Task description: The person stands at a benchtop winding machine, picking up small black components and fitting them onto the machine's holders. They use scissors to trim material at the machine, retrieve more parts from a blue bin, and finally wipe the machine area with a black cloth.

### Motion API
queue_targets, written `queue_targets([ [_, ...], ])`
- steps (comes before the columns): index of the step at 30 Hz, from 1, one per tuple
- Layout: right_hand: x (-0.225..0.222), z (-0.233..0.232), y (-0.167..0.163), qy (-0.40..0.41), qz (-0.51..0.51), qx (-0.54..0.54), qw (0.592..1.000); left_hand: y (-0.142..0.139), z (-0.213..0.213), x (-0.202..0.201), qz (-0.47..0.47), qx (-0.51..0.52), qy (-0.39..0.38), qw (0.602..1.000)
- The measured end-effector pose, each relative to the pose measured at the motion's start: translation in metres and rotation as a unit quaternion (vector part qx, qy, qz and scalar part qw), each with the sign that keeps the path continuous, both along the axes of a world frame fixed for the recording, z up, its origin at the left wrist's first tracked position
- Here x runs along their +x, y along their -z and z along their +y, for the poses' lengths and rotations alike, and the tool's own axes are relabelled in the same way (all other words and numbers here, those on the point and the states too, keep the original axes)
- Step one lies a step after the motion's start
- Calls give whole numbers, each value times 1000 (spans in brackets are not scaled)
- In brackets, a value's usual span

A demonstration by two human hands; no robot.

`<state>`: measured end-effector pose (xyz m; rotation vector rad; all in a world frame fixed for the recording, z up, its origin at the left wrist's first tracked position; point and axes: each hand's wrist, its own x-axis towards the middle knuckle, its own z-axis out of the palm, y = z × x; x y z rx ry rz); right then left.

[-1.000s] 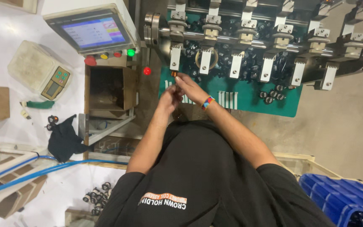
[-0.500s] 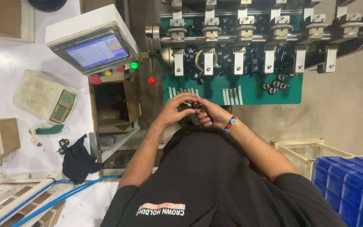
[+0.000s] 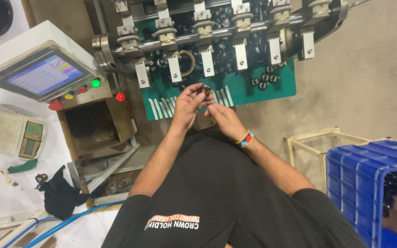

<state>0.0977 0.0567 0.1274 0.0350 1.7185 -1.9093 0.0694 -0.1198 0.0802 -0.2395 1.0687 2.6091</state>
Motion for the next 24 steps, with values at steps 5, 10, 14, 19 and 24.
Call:
queue_targets([
  [5,-4,48,20,-130,51,54,989,-7,46,-9,-43,113,-3,993],
  [10,-58,109,82,-173,4,230,958,-5,74,-5,-49,-88,-46,994],
  [14,-94,122,142,-117,140,387,904,-4,81,13,-6,-298,-95,950],
  [19,-121,96,165,-124,250,359,891,-11,75,40,8,-558,-74,826],
  [24,-97,96,107,-145,309,287,895,-21,65,40,59,-520,-98,846],
])
